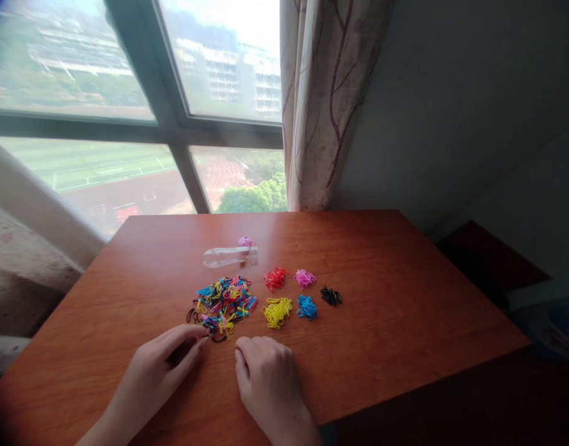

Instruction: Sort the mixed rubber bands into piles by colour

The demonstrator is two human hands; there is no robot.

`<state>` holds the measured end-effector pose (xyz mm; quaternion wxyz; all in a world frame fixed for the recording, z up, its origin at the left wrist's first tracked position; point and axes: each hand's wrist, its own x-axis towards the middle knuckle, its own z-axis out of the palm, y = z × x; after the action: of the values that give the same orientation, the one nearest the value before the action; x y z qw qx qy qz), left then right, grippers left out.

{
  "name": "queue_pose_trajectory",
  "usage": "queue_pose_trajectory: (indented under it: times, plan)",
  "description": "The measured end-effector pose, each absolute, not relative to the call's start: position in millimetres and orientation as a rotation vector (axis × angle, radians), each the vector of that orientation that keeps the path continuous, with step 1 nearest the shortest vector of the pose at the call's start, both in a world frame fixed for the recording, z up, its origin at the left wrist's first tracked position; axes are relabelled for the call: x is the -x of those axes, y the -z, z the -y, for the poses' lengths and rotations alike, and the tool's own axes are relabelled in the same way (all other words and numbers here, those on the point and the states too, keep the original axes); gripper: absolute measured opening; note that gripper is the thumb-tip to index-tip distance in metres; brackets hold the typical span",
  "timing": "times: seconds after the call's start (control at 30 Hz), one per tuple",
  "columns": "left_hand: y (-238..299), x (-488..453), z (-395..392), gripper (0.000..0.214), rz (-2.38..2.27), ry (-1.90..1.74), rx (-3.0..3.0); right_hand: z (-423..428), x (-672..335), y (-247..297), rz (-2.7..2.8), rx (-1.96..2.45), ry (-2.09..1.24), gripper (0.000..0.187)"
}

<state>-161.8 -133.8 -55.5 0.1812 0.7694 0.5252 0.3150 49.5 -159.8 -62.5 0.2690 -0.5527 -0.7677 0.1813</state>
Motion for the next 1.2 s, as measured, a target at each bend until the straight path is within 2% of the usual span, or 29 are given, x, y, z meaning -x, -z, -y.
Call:
queue_pose_trajectory:
  times: [0.2,0.57,0.8,0.93,1.1,1.2]
  plan:
    - [55,161,134,0.014,-1.467,-0.882,-2.173,159,-50,62,2.070,1.482,-0.467,0.016]
    - [47,139,138,0.019,-1.392,-0.634,-2.329,160,-52,62,1.980,1.413,-0.463,0.016]
    - [50,137,138,0.019,-1.391,-0.645,-2.343,160,-57,62,1.858,1.421,-0.448,0.021]
    - [54,146,137,0.019,-1.413,-0.636,-2.302,152,-96,62,1.698,1.506,-0.322,0.026]
    - [55,155,137,0.019,-1.450,-0.623,-2.279,135,-172,67,1.474,1.843,-0.001,0.040]
    - [54,157,137,0.018,-1.482,-0.628,-2.267,128,-198,73,1.474,1.963,0.082,0.043]
